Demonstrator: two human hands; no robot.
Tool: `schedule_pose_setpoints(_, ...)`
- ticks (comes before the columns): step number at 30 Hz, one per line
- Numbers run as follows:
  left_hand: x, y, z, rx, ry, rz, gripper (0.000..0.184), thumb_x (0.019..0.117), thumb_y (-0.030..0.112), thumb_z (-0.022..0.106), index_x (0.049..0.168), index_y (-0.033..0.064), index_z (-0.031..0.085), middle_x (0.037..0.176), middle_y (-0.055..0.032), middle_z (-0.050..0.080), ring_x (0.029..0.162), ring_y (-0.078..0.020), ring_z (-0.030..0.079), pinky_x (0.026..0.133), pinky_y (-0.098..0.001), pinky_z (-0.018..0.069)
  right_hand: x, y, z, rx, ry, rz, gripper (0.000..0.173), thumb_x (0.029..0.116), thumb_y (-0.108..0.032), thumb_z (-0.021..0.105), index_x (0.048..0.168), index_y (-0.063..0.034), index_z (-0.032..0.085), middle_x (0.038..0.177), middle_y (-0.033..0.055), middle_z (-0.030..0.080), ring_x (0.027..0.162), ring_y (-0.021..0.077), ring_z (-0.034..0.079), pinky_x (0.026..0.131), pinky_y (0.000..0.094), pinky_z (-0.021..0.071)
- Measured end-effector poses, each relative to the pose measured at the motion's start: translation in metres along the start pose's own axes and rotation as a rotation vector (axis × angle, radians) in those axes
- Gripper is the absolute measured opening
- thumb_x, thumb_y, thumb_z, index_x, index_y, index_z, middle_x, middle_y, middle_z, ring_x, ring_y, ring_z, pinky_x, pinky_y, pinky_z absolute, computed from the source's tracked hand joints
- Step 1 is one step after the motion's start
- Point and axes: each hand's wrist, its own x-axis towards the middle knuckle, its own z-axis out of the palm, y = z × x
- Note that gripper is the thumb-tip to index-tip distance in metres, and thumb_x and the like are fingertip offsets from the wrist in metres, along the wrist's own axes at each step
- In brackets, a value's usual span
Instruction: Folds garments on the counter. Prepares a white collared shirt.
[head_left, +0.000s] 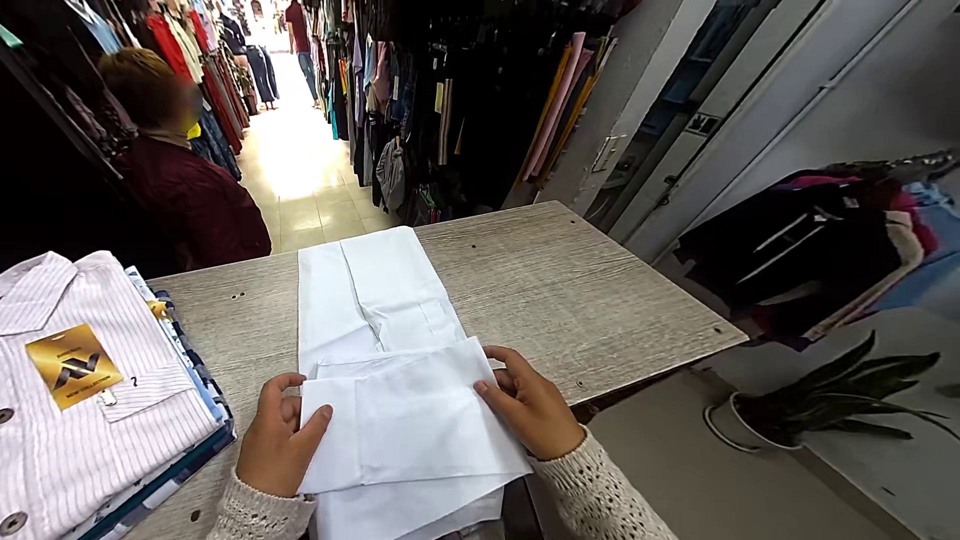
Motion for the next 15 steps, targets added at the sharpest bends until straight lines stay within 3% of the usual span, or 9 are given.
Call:
schedule_pose_setpoints(3, -0.005, -0.007, 0.001, -0.055, 0.066, 0.029, 0.054, 0.0867, -0.004, 0.068, 0.135, -0.0047, 0.042, 0.088, -0.0082, 0.07, 0.068, -0.0109, 0.07, 0.06, -0.0258, 0.0587, 0.004, -0.001, 0.003, -0.156, 0.063, -0.011, 0.048, 0.0922, -0.017, 0.072, 0.135, -0.0011, 0.056, 0.077, 0.0028, 0.068, 0.061, 0.0103, 0.062, 0.062, 0.0293, 0.0546)
schedule_pose_setpoints(7, -0.017, -0.028, -0.015, 0.119, 0.096, 0.211, 0.065, 0.0827, 0.006, 0.069, 0.14, -0.009, 0.042, 0.111, -0.0168, 0.068, 0.079, -0.0169, 0.072, 0.066, -0.0324, 0.0603, -0.009, 0.01, -0.006, -0.35, 0.149, -0.127, 0.05, 0.0878, -0.022, 0.076, 0.128, 0.0029, 0.06, 0.08, 0.0083, 0.067, 0.063, 0.0175, 0.062, 0.06, 0.0371, 0.0551)
schedule_pose_setpoints(9, -0.039, -0.041, -0.035, 0.114, 0.052, 0.301, 0.048, 0.0857, 0.005, 0.065, 0.129, -0.0126, 0.052, 0.105, -0.0163, 0.07, 0.082, -0.0148, 0.071, 0.07, -0.0318, 0.0607, -0.027, 0.029, -0.023, -0.308, 0.16, -0.201, 0.033, 0.0912, -0.025, 0.07, 0.113, -0.0002, 0.068, 0.074, 0.0046, 0.066, 0.059, 0.013, 0.06, 0.054, 0.0322, 0.0535)
schedule_pose_setpoints(11, -0.067, -0.052, -0.051, 0.042, -0.016, 0.236, 0.021, 0.091, -0.001, 0.06, 0.108, -0.0133, 0.062, 0.086, -0.0085, 0.074, 0.073, -0.0055, 0.071, 0.069, -0.0246, 0.0596, -0.051, 0.043, -0.044, -0.181, 0.044, -0.09, 0.027, 0.0996, -0.031, 0.061, 0.096, -0.0056, 0.071, 0.07, -0.0023, 0.065, 0.056, 0.0042, 0.059, 0.052, 0.024, 0.0511)
schedule_pose_setpoints(13, -0.084, -0.065, -0.06, 0.051, -0.127, 0.051, 0.02, 0.0978, 0.001, 0.055, 0.103, -0.0161, 0.064, 0.082, -0.0124, 0.075, 0.074, -0.008, 0.073, 0.074, -0.0261, 0.06, -0.069, 0.059, -0.054, -0.125, -0.099, 0.076, 0.038, 0.1026, -0.04, 0.052, 0.097, -0.008, 0.072, 0.078, -0.0043, 0.07, 0.065, 0.002, 0.064, 0.061, 0.0234, 0.0554)
schedule_pose_setpoints(15, -0.089, -0.082, -0.059, 0.056, -0.259, -0.098, 0.036, 0.1011, 0.008, 0.054, 0.121, -0.0212, 0.058, 0.109, -0.0302, 0.07, 0.1, -0.0263, 0.071, 0.093, -0.0401, 0.0552, -0.078, 0.074, -0.047, -0.04, -0.207, 0.131, 0.059, 0.1012, -0.054, 0.047, 0.119, -0.002, 0.069, 0.107, 0.0052, 0.073, 0.096, 0.0087, 0.068, 0.088, 0.0327, 0.0563)
